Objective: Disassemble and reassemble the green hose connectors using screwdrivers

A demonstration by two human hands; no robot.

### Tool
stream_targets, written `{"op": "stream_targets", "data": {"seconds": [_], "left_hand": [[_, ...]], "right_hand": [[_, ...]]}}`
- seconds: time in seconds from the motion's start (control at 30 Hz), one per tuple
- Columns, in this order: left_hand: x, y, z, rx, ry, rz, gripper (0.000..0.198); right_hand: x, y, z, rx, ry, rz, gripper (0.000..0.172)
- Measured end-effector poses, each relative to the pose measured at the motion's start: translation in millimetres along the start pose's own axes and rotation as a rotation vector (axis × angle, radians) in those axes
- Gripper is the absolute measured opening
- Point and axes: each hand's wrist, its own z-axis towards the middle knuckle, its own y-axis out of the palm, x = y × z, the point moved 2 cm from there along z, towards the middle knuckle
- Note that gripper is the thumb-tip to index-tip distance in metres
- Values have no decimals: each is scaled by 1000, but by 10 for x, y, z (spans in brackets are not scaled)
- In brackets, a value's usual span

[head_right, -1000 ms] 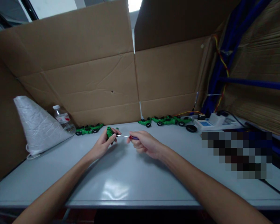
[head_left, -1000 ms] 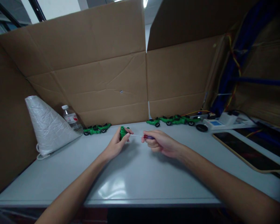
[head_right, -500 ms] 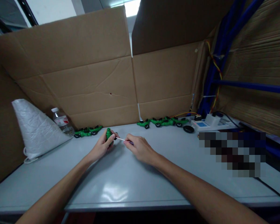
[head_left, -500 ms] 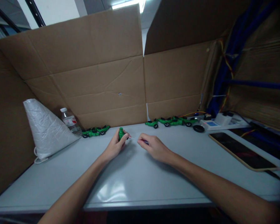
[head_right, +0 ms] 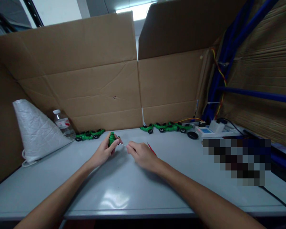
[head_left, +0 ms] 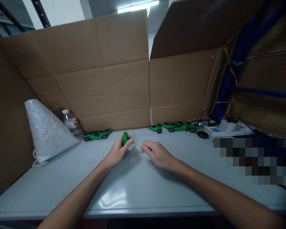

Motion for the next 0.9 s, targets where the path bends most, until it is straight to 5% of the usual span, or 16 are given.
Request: {"op": "stream_targets", "data": {"seconds": [0.13,0.2,0.4,0.5,0.63,0.77,0.9], "left_hand": [[21,-3,-5,-7,67,28,31],[30,2,-16,-17,61,20,32],[35,-12,-3,-83,46,-34,31],[1,-47,24,-97,-6,-83,32],[-46,-78,35,-113,-65,-95,34],[-36,-93,37,-124,-58,-83,33],[2,-101,42,-115,-42,-80,31]], "right_hand": [[22,94,23,-216,333,524,41],[43,83,22,-217,351,554,40],[67,-33,-21,-60,-120,-360,20],[38,-11,-24,-31,-199,-484,19],[6,24,42,64,-34,-40,23],[46,54,73,-44,336,598,25],[95,48,64,-103,428,833,31]]}}
